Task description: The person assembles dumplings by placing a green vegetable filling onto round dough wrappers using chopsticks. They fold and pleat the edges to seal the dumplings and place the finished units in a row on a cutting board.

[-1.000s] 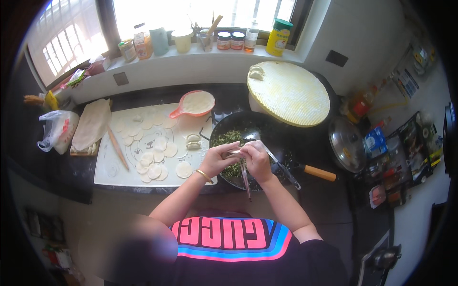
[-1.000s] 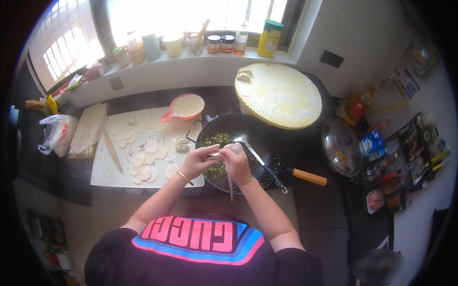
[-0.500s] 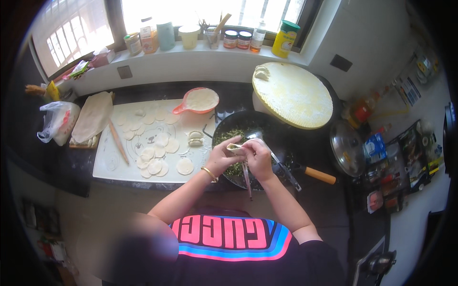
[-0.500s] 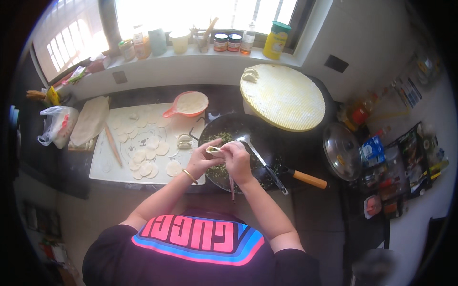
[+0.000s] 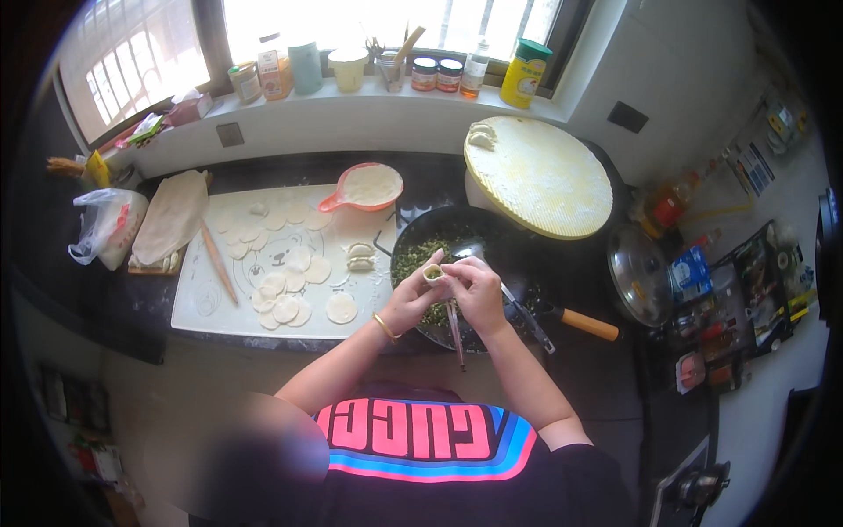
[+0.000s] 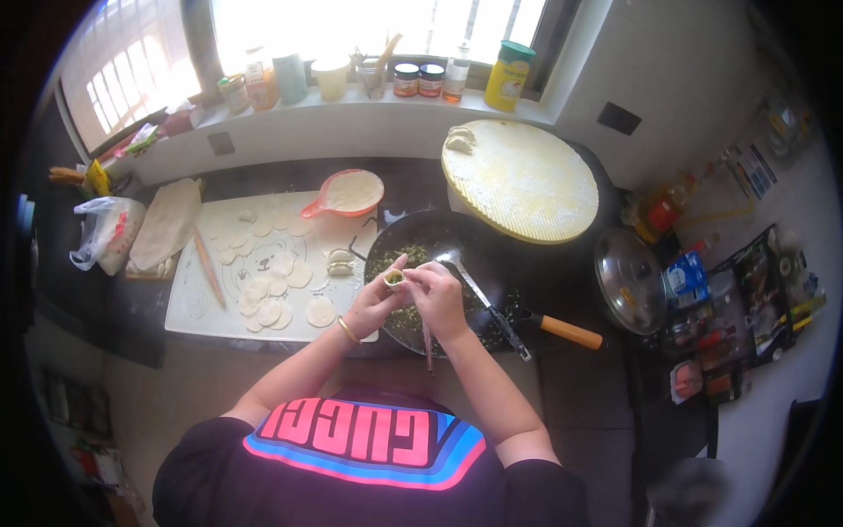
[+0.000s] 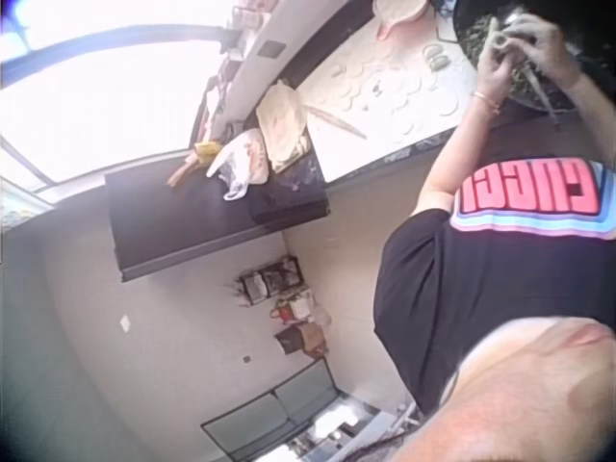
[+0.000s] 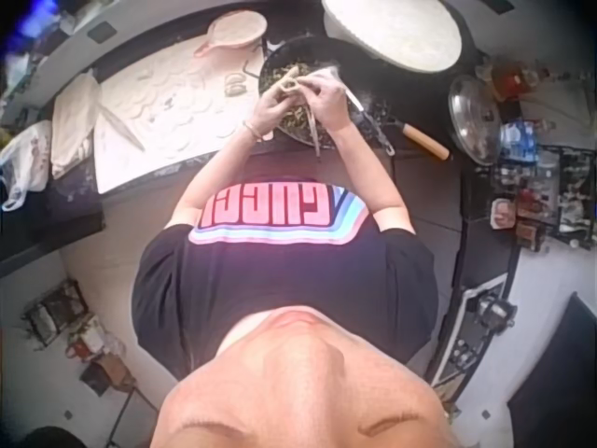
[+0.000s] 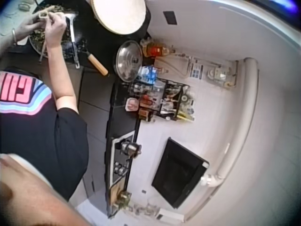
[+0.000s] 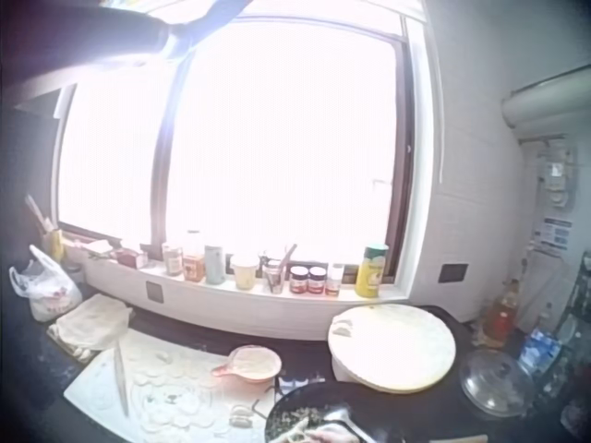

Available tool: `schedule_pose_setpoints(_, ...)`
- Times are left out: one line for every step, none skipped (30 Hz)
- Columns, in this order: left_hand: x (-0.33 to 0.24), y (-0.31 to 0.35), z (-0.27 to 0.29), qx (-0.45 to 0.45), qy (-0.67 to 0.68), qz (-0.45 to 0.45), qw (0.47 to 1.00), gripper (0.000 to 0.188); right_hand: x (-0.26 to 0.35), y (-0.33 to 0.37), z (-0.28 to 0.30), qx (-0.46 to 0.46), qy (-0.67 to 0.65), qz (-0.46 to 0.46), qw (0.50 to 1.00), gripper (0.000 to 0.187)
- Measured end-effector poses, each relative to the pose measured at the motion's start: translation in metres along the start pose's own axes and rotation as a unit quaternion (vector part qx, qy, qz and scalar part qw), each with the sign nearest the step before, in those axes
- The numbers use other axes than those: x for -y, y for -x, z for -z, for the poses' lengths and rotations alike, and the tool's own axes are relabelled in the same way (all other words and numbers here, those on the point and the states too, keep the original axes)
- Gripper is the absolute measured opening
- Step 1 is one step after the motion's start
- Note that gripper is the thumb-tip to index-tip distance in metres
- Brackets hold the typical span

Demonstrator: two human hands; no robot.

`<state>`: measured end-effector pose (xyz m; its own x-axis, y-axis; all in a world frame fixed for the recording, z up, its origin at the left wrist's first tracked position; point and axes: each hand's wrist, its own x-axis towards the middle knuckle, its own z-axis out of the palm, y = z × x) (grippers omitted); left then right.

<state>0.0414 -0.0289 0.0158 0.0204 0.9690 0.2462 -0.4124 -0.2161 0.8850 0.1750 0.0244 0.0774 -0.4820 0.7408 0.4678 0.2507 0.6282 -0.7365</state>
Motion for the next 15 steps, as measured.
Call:
schedule_pose_setpoints(0.001,0.0,0.001,0.004,0.007,-0.004,1.0,0.06,-0.001,0.0,0.0,0.004,0.002,0.001,1.0,0.014)
schedule_pose_setpoints(0.001,0.0,0.002,0.003,0.007,-0.005,1.0,0.059,-0.002,0.0,0.0,0.0,0.013,0.012,1.0,0.012)
schedule_pose_setpoints(0.0,-0.001,0.002,0.001,0.006,-0.007,1.0,0.058,-0.003,0.0,-0.001,-0.004,0.023,0.023,0.999,0.011)
schedule_pose_setpoints(-0.001,-0.001,0.002,0.001,0.006,-0.007,1.0,0.058,-0.005,0.0,-0.002,-0.009,0.034,0.033,0.999,0.009)
schedule_pose_setpoints(-0.002,-0.001,0.001,-0.013,0.009,-0.012,1.0,0.055,-0.006,0.0,-0.003,-0.018,0.035,0.033,0.999,0.008)
schedule_pose_setpoints(-0.003,-0.001,-0.001,-0.028,0.013,-0.016,0.999,0.052,-0.008,0.001,-0.006,-0.026,0.037,0.032,0.998,0.006)
schedule_pose_setpoints(-0.004,0.0,-0.002,-0.044,0.016,-0.022,0.999,0.05,-0.009,0.0,-0.008,-0.034,0.037,0.033,0.998,0.005)
schedule_pose_setpoints(-0.001,0.0,-0.002,-0.058,0.009,-0.019,0.998,0.047,-0.008,0.001,-0.009,-0.04,0.041,0.034,0.998,0.004)
schedule_pose_setpoints(0.003,0.001,-0.001,-0.072,0.002,-0.017,0.997,0.044,-0.007,0.002,-0.01,-0.046,0.044,0.035,0.997,0.004)
schedule_pose_setpoints(0.004,0.002,-0.001,-0.086,-0.005,-0.015,0.996,0.042,-0.007,0.003,-0.01,-0.052,0.048,0.036,0.997,0.004)
schedule_pose_setpoints(0.004,0.003,-0.001,-0.089,-0.007,-0.014,0.996,0.04,-0.007,0.003,-0.011,-0.058,0.037,0.036,0.997,0.005)
schedule_pose_setpoints(0.004,0.003,-0.002,-0.092,-0.009,-0.013,0.996,0.039,-0.008,0.003,-0.011,-0.064,0.027,0.036,0.997,0.006)
schedule_pose_setpoints(0.003,0.004,-0.002,-0.095,-0.011,-0.012,0.995,0.038,-0.007,0.003,-0.011,-0.069,0.016,0.037,0.997,0.007)
schedule_pose_setpoints(0.002,0.004,-0.002,-0.092,-0.006,-0.011,0.996,0.037,-0.004,0.003,-0.01,-0.06,0.007,0.011,0.998,0.008)
schedule_pose_setpoints(0.002,0.004,-0.002,-0.089,0.0,-0.009,0.996,0.036,0.001,0.003,-0.007,-0.051,-0.003,-0.014,0.999,0.009)
